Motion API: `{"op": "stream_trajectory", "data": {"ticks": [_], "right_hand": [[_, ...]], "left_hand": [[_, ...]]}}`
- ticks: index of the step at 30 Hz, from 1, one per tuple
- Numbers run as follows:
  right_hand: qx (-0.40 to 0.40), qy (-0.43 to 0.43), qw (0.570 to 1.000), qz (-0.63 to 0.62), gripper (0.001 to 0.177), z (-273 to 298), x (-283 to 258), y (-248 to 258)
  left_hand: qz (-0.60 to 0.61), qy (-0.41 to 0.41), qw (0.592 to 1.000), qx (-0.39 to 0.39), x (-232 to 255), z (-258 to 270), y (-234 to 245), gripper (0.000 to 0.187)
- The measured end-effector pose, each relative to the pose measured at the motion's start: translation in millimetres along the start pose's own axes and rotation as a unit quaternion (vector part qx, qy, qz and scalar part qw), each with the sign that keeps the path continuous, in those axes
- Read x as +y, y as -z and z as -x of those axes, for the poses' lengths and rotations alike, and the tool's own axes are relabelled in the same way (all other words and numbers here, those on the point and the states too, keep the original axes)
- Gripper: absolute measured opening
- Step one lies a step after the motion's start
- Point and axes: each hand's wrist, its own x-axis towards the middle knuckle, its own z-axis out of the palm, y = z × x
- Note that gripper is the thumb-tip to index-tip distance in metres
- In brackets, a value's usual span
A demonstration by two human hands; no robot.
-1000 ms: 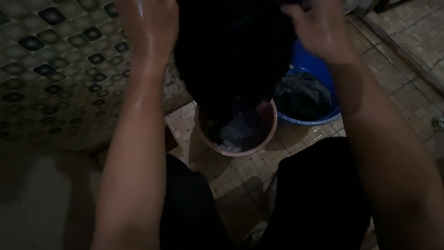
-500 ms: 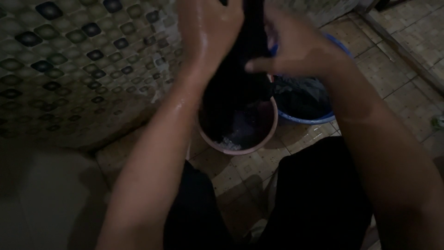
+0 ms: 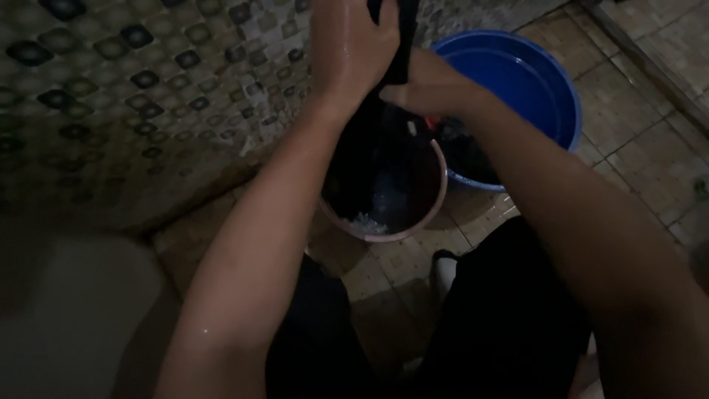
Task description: Hand washing clothes in a bucket of water and soap.
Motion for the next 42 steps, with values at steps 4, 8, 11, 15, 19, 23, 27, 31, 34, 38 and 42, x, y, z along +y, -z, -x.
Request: {"op": "stream_trajectory", "data": {"ticks": [4, 8, 11, 15, 19, 23, 27, 31, 34, 38, 42], "right_hand": [[-0.105, -0.128, 0.985, 0.053, 0.038, -6, 4, -13], [-0.221, -0.210, 0.952, 0.035, 0.035, -20, 59, -34], [-0.280, -0.197, 0.934, 0.097, 0.035, -21, 63, -41], [-0.291, -0.205, 0.921, 0.157, 0.035, -20, 64, -44], [-0.293, -0.196, 0.923, 0.156, 0.032, -19, 68, -44], [-0.288, -0.246, 0.911, 0.164, 0.031, -16, 56, -38], [-0.280, -0.220, 0.913, 0.201, 0.031, -22, 88, -44], [-0.117, -0.020, 0.968, 0.223, 0.033, -25, 122, -46], [-0.051, -0.002, 0.978, 0.203, 0.037, -24, 125, -37], [-0.141, -0.094, 0.961, 0.217, 0.031, -20, 114, -28], [-0.180, -0.142, 0.969, 0.091, 0.043, -8, 53, -18]], "left_hand": [[-0.030, -0.049, 0.997, -0.047, -36, 23, -8, 0.025], [-0.148, 0.139, 0.939, -0.279, -67, 33, -17, 0.026], [-0.151, 0.069, 0.965, -0.204, -58, 32, -15, 0.032], [-0.131, 0.087, 0.959, -0.235, -69, 40, -30, 0.033], [-0.132, 0.120, 0.954, -0.240, -57, 33, -22, 0.026], [-0.137, 0.130, 0.946, -0.265, -81, 44, -40, 0.026], [-0.146, 0.110, 0.951, -0.248, -110, 59, -52, 0.019], [-0.181, 0.080, 0.955, -0.219, -135, 68, -55, 0.022], [-0.139, 0.191, 0.912, -0.335, -124, 59, -41, 0.020], [-0.146, 0.233, 0.871, -0.407, -99, 55, -54, 0.015], [-0.063, 0.329, 0.844, -0.418, -39, 35, -41, 0.019]]}}
